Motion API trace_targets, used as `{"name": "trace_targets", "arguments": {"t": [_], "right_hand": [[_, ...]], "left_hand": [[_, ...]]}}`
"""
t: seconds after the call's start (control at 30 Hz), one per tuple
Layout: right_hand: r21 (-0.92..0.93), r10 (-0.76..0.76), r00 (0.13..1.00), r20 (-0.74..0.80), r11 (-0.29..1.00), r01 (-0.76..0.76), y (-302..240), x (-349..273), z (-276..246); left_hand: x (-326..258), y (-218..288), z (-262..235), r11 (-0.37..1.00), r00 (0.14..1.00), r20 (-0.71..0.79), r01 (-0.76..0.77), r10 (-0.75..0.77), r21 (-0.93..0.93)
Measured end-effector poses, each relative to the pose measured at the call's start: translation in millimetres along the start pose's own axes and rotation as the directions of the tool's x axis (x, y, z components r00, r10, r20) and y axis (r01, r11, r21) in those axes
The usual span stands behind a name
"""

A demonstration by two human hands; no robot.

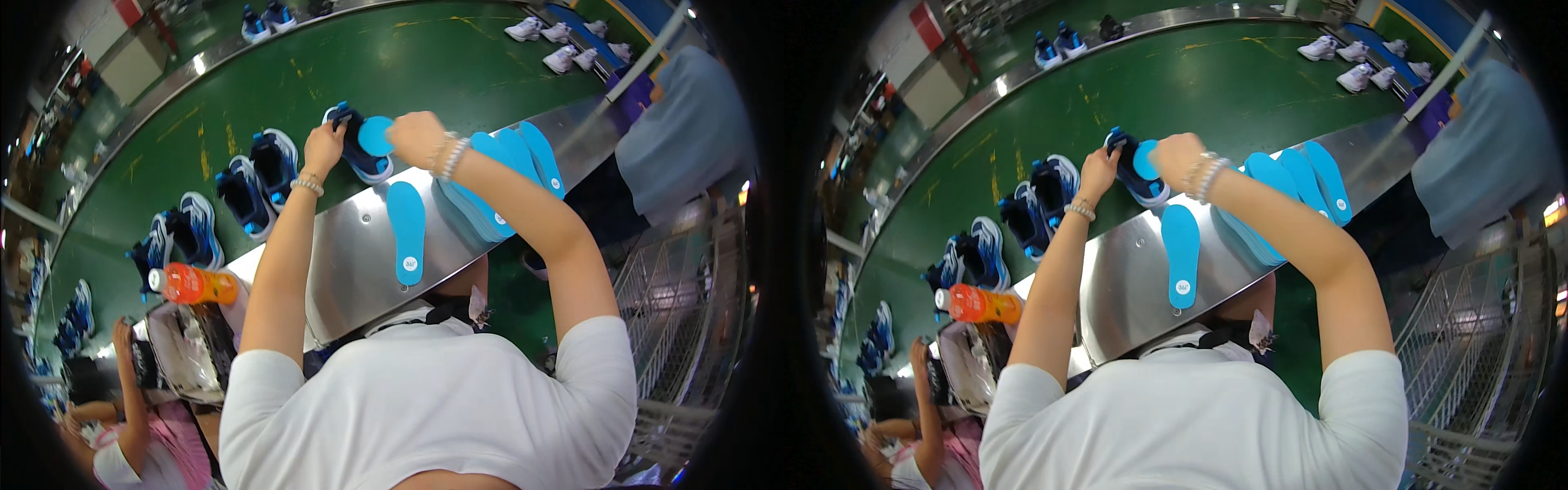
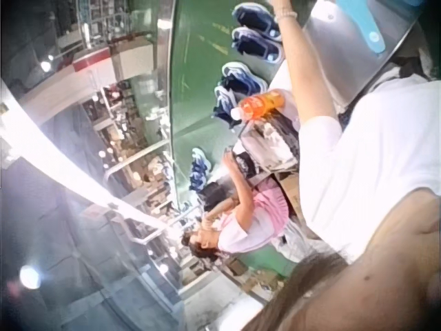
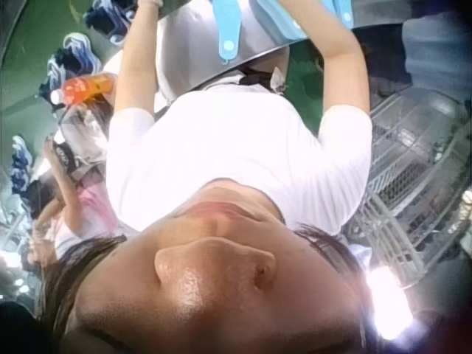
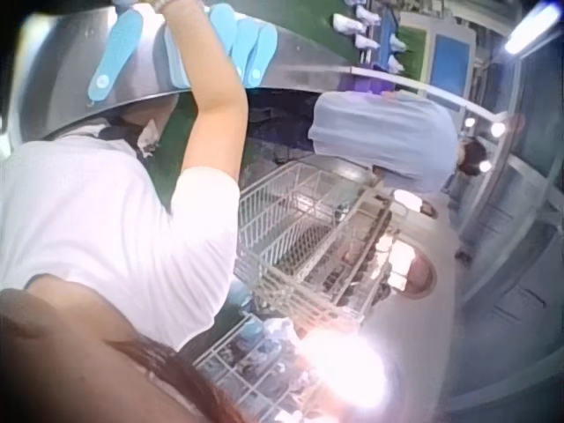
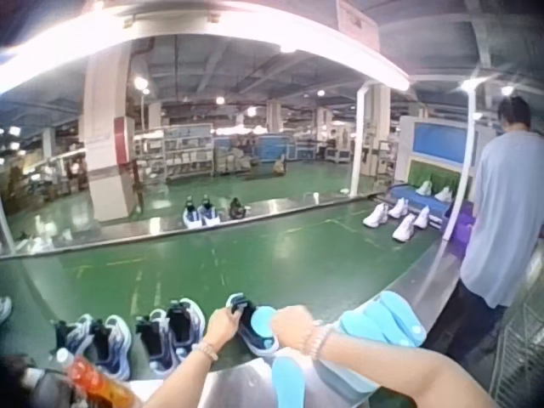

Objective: The person inserts blue and white insoles into sneakers on a moving conveyor belt. They retrieve insoles from a nearby rack, place them into shoes, and occasionally adjust the shoes on the belt.

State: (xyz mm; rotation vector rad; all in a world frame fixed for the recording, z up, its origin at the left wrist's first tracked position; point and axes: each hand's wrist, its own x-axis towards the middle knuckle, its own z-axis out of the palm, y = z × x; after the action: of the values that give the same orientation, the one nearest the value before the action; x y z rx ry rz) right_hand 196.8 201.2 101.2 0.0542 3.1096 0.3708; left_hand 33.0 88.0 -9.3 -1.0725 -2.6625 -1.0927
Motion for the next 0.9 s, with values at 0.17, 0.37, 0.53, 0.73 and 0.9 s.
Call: {"name": "trace_targets", "arguments": {"t": [0.17,0.37,0.53,0.73,0.9], "right_hand": [[-0.063,-0.177,0.984,0.026,0.982,0.178,-18,23,-6],[-0.197,-0.282,0.956,-0.086,0.945,0.261,-39,28,-26],[-0.033,-0.089,0.996,0.007,0.995,0.089,-35,62,31],[0.486,0.370,0.917,0.151,0.780,-0.395,-64,112,86],[0.622,0.338,0.929,0.151,0.698,-0.355,-65,131,104]], "left_hand": [[13,-9,17,0.990,0.993,-0.009,-0.116,0.117,0.084],[9,-14,-1,0.992,0.996,-0.010,0.092,-0.092,0.091],[9,-11,13,0.998,0.999,0.031,-0.010,0.008,0.064],[2,-20,5,0.996,0.993,0.109,0.050,-0.042,-0.079],[0,-34,0,0.993,0.988,0.151,0.053,-0.036,-0.107]]}}
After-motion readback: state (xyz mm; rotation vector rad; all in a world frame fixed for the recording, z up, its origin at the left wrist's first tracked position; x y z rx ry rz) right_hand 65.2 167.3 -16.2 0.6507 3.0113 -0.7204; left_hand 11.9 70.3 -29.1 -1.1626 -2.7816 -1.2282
